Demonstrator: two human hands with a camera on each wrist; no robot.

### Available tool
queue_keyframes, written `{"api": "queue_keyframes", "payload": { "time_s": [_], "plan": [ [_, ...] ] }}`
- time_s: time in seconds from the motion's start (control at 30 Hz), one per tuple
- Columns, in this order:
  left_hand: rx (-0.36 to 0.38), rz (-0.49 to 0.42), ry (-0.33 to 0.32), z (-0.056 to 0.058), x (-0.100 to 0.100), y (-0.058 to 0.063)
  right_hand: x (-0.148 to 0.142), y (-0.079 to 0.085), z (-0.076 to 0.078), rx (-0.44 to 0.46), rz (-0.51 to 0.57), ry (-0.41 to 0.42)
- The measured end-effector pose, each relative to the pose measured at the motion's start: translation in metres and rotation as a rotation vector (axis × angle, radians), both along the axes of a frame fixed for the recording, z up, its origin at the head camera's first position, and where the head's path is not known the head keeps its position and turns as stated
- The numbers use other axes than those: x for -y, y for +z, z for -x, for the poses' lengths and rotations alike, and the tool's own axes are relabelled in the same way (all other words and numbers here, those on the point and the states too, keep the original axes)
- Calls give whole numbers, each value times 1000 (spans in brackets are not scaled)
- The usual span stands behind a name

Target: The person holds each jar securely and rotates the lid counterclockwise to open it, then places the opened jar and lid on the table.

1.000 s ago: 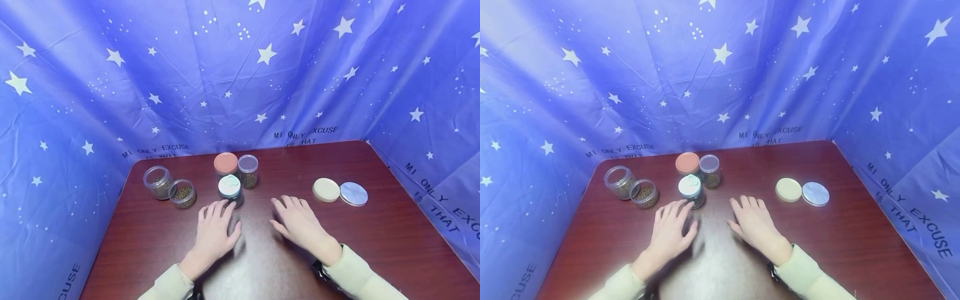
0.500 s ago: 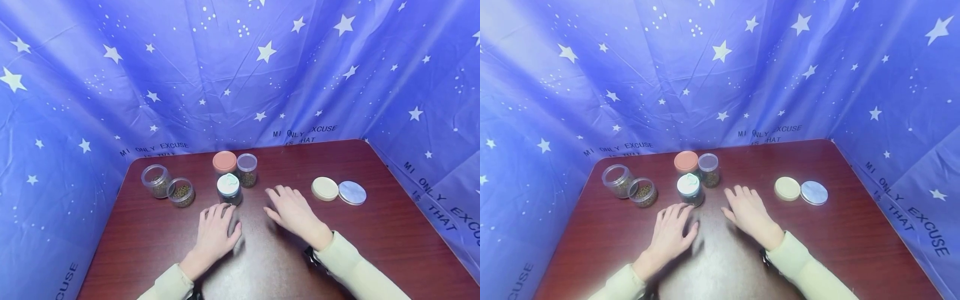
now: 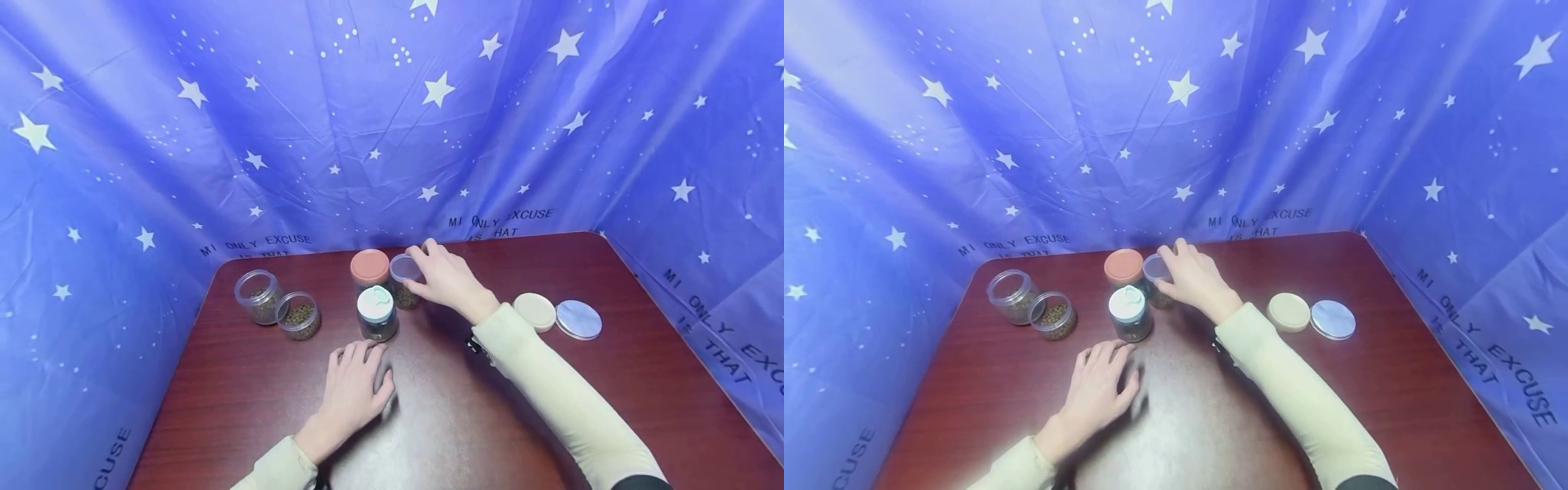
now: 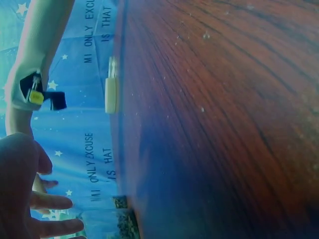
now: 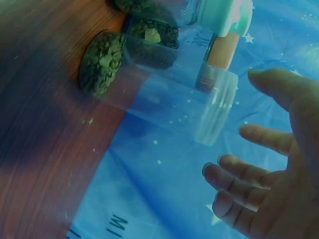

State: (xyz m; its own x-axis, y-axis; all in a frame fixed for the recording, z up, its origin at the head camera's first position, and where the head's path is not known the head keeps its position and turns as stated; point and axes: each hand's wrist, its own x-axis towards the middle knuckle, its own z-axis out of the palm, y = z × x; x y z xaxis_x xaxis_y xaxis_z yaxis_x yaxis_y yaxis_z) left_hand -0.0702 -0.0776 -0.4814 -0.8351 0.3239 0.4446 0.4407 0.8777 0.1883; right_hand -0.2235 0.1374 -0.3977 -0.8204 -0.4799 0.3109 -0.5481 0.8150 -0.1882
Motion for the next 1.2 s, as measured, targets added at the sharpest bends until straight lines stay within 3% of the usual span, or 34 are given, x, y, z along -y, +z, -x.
{"api": "queue_keyframes", "payload": {
  "time_s": [0.2,0.37,0.57,0.83,1.0,1.2],
  "plan": [
    [1,4,4,1,1,-4,13,-8,16,75,-15,26],
    [-9,3,2,0,2,-6,15,-17,17,114,21,3],
    [-36,-7,16,4,4,0,12,-17,17,123,58,8],
    [-17,0,19,5,7,-1,-1,-19,14,139,56,14],
    [-20,-5,17,6,8,-2,-12,-20,0,102,97,-7],
    [-14,4,20,7,10,-3,-22,-16,-33,20,157,-22]
  ]
}}
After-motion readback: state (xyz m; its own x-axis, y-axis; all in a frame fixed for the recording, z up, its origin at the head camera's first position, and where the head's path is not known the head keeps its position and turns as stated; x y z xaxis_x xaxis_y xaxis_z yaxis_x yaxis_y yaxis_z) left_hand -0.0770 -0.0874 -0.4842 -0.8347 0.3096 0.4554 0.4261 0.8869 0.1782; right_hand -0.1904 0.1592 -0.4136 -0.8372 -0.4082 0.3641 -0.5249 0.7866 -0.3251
